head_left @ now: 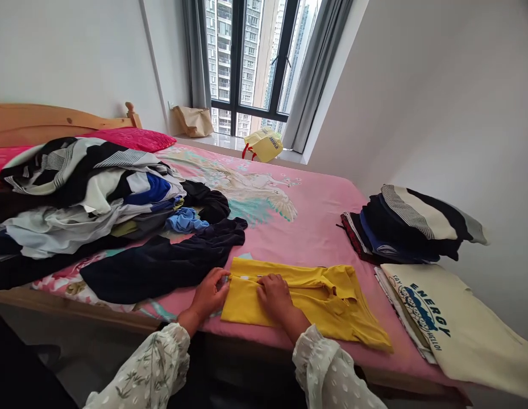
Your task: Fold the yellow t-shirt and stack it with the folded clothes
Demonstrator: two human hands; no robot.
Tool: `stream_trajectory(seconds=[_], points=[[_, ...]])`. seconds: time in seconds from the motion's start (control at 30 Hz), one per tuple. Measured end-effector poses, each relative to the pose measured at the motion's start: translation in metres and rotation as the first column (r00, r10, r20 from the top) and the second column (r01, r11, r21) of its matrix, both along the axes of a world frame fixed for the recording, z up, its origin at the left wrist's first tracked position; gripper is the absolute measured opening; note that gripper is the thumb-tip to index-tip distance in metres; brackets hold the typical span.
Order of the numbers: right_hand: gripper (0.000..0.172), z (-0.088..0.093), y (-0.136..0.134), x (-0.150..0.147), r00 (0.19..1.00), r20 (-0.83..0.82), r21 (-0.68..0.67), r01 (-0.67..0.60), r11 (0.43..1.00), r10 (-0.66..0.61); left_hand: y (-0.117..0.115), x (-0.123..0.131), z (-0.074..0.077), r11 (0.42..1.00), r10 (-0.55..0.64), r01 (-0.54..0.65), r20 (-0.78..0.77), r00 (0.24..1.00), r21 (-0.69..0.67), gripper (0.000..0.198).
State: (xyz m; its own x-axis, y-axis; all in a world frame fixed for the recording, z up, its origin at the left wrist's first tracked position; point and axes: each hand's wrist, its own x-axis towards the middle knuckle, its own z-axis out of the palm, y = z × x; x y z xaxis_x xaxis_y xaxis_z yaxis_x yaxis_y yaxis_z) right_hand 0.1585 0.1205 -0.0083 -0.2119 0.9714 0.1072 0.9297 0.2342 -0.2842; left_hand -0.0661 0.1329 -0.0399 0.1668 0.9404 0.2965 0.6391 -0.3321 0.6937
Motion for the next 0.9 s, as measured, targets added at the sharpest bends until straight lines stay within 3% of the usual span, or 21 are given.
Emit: stream_trajectory(seconds=[0.1, 0.23, 0.3, 0.43, 0.53, 0.6, 0.67, 0.73, 0.8, 0.9], points=[[0.02, 0.002, 0.006, -0.001, 0.999, -0.017, -0.067, -0.031, 0.997, 0.03, -0.027, 0.005, -0.002, 0.998, 0.015, -0.013, -0.042, 0.999, 0.064, 0.013], [0.024, 0.006, 0.014, -0.002, 0.999, -0.018, -0.2, -0.041, 0.979, 0.038, -0.052, 0.01, -0.008, 0.995, 0.091, -0.088, -0.06, 0.994, 0.047, 0.012], [0.026, 0.009, 0.021, -0.007, 0.994, -0.055, -0.271, -0.105, 0.957, 0.094, -0.052, 0.011, -0.007, 0.992, 0.126, -0.127, -0.046, 0.991, -0.02, 0.014], [0.018, 0.019, 0.034, -0.019, 0.952, -0.166, -0.356, -0.299, 0.885, 0.255, -0.034, 0.011, 0.004, 0.969, 0.167, -0.164, 0.005, 0.986, -0.185, 0.041], [0.009, 0.026, 0.037, -0.02, 0.911, -0.236, -0.372, -0.405, 0.835, 0.337, -0.025, 0.01, 0.012, 0.938, 0.083, -0.015, 0.183, 0.98, -0.346, 0.04], [0.01, 0.028, 0.036, -0.018, 0.898, -0.261, -0.371, -0.432, 0.822, 0.354, -0.027, 0.009, 0.014, 0.861, 0.042, 0.154, 0.369, 0.928, -0.485, 0.033], [0.013, 0.027, 0.035, -0.017, 0.902, -0.26, -0.37, -0.423, 0.827, 0.345, -0.035, 0.009, 0.013, 0.766, 0.133, 0.209, 0.469, 0.873, -0.607, 0.033], [0.016, 0.023, 0.033, -0.019, 0.92, -0.234, -0.359, -0.384, 0.851, 0.316, -0.044, 0.009, 0.013, 0.717, 0.263, 0.148, 0.46, 0.848, -0.682, 0.035], [0.017, 0.018, 0.032, -0.025, 0.94, -0.199, -0.331, -0.329, 0.884, 0.276, -0.052, 0.009, 0.013, 0.703, 0.32, 0.09, 0.427, 0.846, -0.706, 0.036], [0.019, 0.013, 0.027, -0.035, 0.966, -0.137, -0.302, -0.251, 0.92, 0.219, -0.058, 0.01, 0.012, 0.721, 0.314, 0.035, 0.371, 0.874, -0.692, 0.034]])
